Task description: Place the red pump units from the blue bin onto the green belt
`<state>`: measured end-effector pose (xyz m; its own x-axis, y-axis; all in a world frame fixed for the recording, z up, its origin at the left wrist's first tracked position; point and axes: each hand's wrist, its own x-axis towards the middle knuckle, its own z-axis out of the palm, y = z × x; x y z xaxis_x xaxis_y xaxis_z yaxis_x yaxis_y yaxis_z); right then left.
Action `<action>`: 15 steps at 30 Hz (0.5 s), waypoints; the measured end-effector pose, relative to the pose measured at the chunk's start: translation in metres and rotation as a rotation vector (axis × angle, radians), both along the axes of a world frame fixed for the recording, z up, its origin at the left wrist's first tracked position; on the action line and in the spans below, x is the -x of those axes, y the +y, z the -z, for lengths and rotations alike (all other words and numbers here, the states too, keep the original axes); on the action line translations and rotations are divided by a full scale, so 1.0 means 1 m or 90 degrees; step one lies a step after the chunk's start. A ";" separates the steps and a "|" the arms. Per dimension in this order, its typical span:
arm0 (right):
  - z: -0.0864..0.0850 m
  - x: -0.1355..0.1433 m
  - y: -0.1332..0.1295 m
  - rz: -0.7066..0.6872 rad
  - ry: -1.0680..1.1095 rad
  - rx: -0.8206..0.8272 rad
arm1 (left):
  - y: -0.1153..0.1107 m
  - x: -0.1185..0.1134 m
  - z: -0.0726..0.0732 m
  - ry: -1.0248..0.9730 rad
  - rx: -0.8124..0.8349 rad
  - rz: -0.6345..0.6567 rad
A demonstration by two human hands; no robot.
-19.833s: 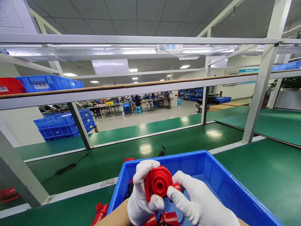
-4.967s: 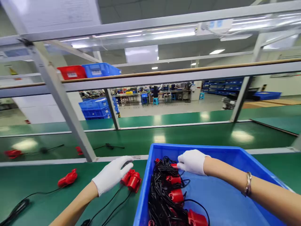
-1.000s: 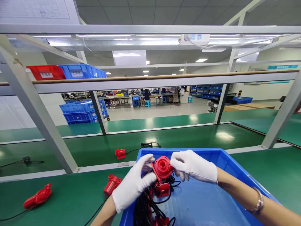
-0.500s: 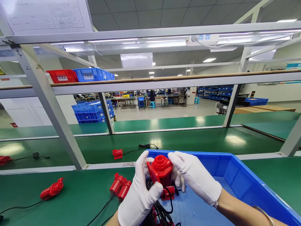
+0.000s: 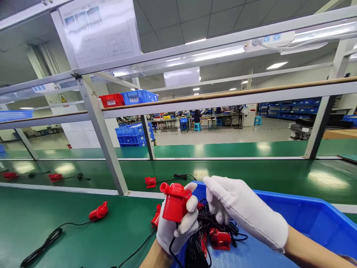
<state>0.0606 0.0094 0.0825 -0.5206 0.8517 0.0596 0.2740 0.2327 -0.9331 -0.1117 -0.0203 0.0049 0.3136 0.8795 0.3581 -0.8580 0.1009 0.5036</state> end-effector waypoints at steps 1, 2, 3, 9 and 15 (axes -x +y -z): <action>0.001 -0.001 0.001 -0.003 -0.015 -0.014 | -0.001 0.002 0.000 0.000 -0.017 -0.007; 0.001 -0.002 0.001 -0.010 -0.033 -0.032 | -0.002 0.003 0.000 0.010 -0.030 -0.017; 0.001 -0.002 0.000 -0.016 -0.052 -0.047 | -0.003 0.003 -0.001 0.027 -0.037 -0.037; -0.009 0.004 -0.006 -0.029 -0.219 -0.289 | 0.001 -0.007 -0.021 0.347 -0.062 -0.442; -0.042 -0.020 0.024 0.066 -0.159 -0.184 | 0.028 -0.017 -0.046 0.602 -0.285 -0.608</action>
<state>0.0803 0.0337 0.1247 -0.4615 0.8673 0.1867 0.5195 0.4348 -0.7355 -0.0944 0.0081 0.0509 -0.0532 0.7560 0.6524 0.1697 -0.6370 0.7520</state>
